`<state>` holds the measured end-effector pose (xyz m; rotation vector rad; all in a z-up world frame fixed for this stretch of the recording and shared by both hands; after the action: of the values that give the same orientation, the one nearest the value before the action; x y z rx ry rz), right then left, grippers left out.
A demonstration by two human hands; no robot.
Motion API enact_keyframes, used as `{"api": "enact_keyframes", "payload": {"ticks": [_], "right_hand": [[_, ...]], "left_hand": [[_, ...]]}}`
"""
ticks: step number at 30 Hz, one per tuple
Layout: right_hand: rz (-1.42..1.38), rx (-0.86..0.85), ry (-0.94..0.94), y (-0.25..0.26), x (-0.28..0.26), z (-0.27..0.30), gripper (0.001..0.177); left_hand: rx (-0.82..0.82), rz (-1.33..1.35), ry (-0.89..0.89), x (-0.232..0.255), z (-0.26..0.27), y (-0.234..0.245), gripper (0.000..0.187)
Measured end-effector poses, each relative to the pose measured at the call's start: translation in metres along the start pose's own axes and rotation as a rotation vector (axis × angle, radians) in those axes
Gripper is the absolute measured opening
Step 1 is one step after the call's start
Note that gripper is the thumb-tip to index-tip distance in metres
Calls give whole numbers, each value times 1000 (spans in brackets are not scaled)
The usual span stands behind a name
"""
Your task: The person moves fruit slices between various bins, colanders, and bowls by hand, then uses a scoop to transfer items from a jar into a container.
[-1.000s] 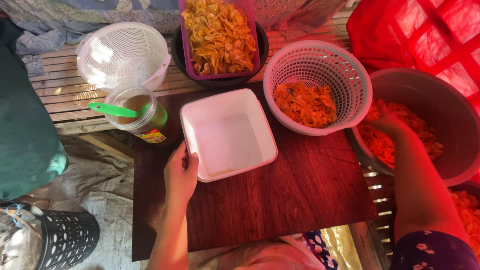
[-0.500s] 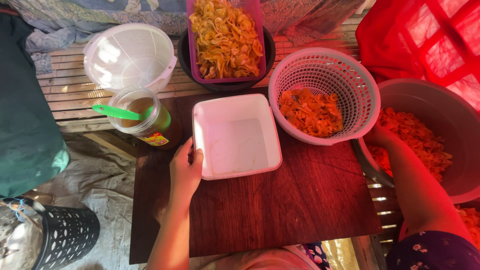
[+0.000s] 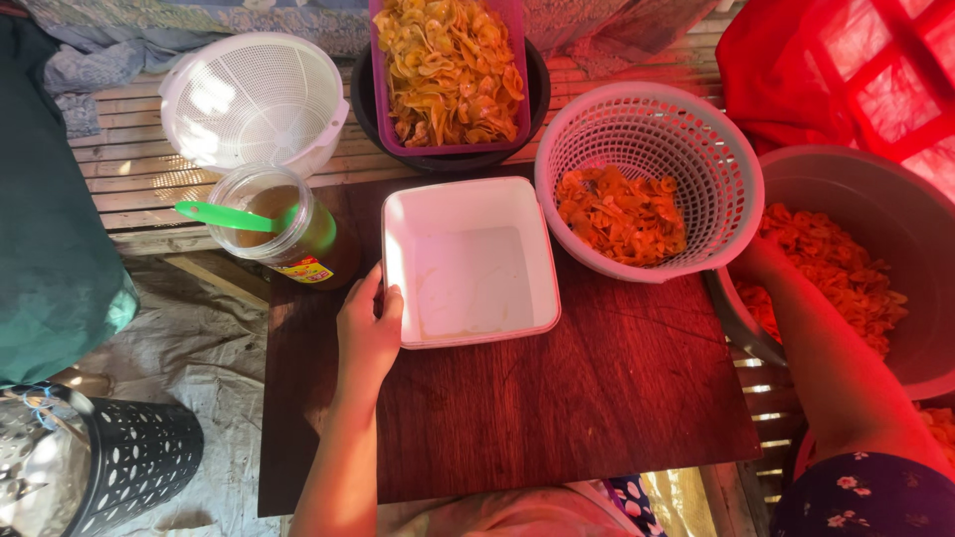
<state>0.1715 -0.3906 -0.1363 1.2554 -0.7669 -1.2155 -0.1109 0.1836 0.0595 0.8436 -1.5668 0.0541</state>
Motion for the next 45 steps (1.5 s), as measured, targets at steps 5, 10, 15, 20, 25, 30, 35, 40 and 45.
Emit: {"api": "enact_keyframes", "payload": {"ticks": [5,10,15,20,25,30,35,40,45], "right_hand": [[-63,95,29,9,3,3,48],[-883,119,-247,-2,31,30,73],[-1011,122,-410,8,52,43,53],[-1259,87,-538,23,82,70,35],[-1417,262,-564,54,102,98,43],[-1410,411,-498,98,107,128,46],[-1427,460,-382,151,92,131,42],[-1508,400,-113,215,19,111,37],[-1639,126,324,279,-153,94,32]], "left_hand": [[15,-9,16,-1,-2,1,39],[12,7,54,-5,0,0,38],[14,-12,27,-4,-1,0,39],[10,-4,36,-6,-2,0,39],[2,20,24,-5,-1,0,39],[-3,29,16,-6,-2,-2,39],[-5,33,8,-10,-4,-4,39],[12,33,-33,-9,-4,-4,37],[22,30,-66,-5,-4,-4,37]]}}
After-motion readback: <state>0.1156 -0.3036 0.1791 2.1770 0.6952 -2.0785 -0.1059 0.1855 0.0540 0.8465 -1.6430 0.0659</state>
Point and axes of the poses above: each hand's wrist, its own z-axis away from the middle knuckle, its own y-axis out of the back of the hand, x = y × z, the point moved 7 cm from there along -z, towards the middle knuckle, and after that the axes turned 5 degrees about x, right-handed, at the moved point
